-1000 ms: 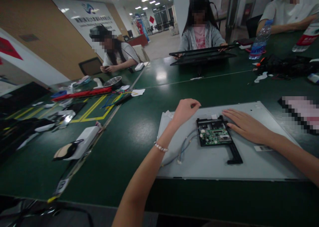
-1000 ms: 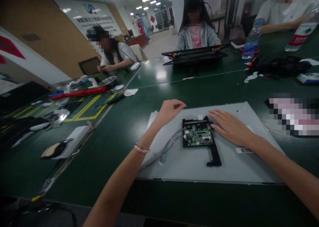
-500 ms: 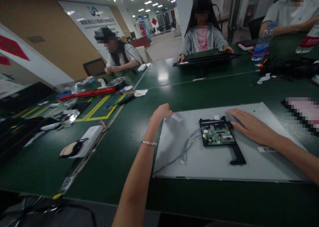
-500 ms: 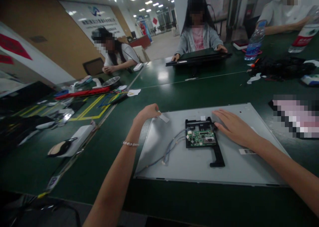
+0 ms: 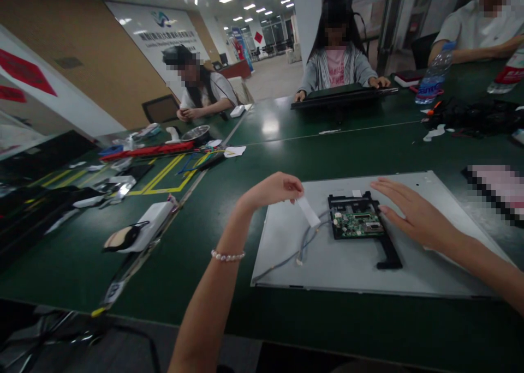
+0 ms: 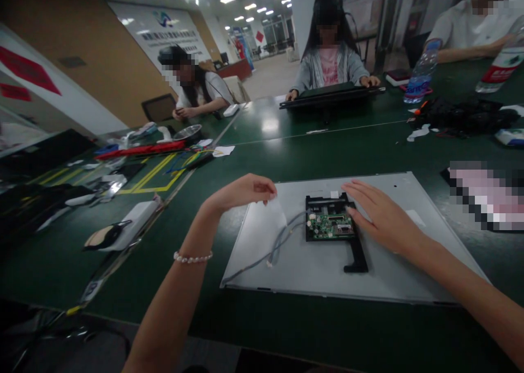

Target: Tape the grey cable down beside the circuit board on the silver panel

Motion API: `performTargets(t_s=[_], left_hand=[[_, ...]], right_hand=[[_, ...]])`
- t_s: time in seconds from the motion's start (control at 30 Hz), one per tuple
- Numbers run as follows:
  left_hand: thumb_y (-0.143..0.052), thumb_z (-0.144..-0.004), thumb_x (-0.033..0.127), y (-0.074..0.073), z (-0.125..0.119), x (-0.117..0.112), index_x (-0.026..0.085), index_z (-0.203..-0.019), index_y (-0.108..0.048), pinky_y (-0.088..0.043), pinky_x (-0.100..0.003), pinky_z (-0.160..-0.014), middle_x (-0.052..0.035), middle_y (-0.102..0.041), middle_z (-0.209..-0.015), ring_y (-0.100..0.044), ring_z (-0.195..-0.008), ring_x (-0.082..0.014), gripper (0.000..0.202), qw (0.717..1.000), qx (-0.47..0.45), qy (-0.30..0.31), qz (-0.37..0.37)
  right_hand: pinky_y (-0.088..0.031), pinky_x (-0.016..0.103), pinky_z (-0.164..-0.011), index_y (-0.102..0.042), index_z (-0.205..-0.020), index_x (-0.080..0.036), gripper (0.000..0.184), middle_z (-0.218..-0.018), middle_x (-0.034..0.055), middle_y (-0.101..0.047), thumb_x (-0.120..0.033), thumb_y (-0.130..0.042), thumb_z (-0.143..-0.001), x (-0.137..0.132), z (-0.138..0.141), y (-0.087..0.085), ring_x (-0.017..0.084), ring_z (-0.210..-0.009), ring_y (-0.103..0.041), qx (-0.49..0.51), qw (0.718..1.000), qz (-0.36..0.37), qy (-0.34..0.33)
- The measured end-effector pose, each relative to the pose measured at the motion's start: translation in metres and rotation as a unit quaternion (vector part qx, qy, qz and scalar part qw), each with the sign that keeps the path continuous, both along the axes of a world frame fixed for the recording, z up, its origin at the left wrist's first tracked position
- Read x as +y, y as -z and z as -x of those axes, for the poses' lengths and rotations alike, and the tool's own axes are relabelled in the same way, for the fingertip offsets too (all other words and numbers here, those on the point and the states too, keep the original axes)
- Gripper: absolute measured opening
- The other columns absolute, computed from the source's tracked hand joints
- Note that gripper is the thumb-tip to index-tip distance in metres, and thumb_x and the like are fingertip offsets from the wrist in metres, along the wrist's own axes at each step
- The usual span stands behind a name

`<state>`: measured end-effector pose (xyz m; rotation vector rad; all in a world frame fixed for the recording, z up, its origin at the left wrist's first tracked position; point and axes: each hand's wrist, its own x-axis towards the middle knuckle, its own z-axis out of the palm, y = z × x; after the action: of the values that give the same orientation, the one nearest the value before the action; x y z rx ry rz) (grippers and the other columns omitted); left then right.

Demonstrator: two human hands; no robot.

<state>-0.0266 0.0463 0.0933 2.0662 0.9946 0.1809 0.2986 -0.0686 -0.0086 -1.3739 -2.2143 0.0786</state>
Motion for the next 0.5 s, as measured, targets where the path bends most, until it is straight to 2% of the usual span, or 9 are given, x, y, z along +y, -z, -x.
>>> performTargets(t_s=[0.1,0.23,0.33,0.5], left_hand=[[-0.059,-0.077,0.018,0.026,0.001,-0.019,0.016,-0.080,-0.069,-0.045,-0.020,-0.062,-0.0003,-0.067,-0.070,-0.060,-0.063,-0.0103,0.010,0.999,-0.008,0.036,0.033],[-0.059,-0.077,0.019,0.054,0.006,-0.029,0.015,-0.080,-0.068,-0.045,-0.020,-0.061,-0.0012,-0.068,-0.070,-0.059,-0.062,-0.0108,0.011,1.000,-0.007,0.012,0.023],[-0.059,-0.076,0.021,0.060,0.007,-0.030,0.015,-0.078,-0.068,-0.044,-0.021,-0.061,-0.0007,-0.067,-0.066,-0.058,-0.061,-0.0111,0.011,1.000,0.004,-0.004,0.002],[-0.060,-0.072,0.021,0.060,0.007,-0.033,0.015,-0.078,-0.066,-0.044,-0.023,-0.064,-0.0005,-0.066,-0.065,-0.060,-0.064,-0.0127,0.011,0.998,0.046,-0.034,-0.015]], right_hand=[[-0.033,0.051,-0.115,-0.018,-0.154,-0.030,0.061,-0.153,0.0045,-0.040,-0.040,-0.039,-0.097,-0.016,0.025,-0.008,0.024,-0.142,-0.034,-0.018,0.998,0.006,-0.055],[-0.032,0.049,-0.116,-0.008,-0.156,-0.029,0.071,-0.157,0.0014,-0.031,-0.042,-0.043,-0.096,-0.034,0.058,-0.012,0.022,-0.145,-0.026,-0.066,0.989,0.010,-0.133],[-0.029,0.048,-0.117,-0.013,-0.156,-0.026,0.072,-0.158,0.0022,-0.030,-0.046,-0.045,-0.095,-0.042,0.075,-0.014,0.022,-0.145,-0.026,-0.090,0.981,0.011,-0.170],[-0.026,0.048,-0.118,-0.028,-0.152,-0.021,0.060,-0.156,0.0042,-0.036,-0.039,-0.043,-0.097,-0.049,0.088,-0.016,0.022,-0.144,-0.027,-0.128,0.973,0.015,-0.191]])
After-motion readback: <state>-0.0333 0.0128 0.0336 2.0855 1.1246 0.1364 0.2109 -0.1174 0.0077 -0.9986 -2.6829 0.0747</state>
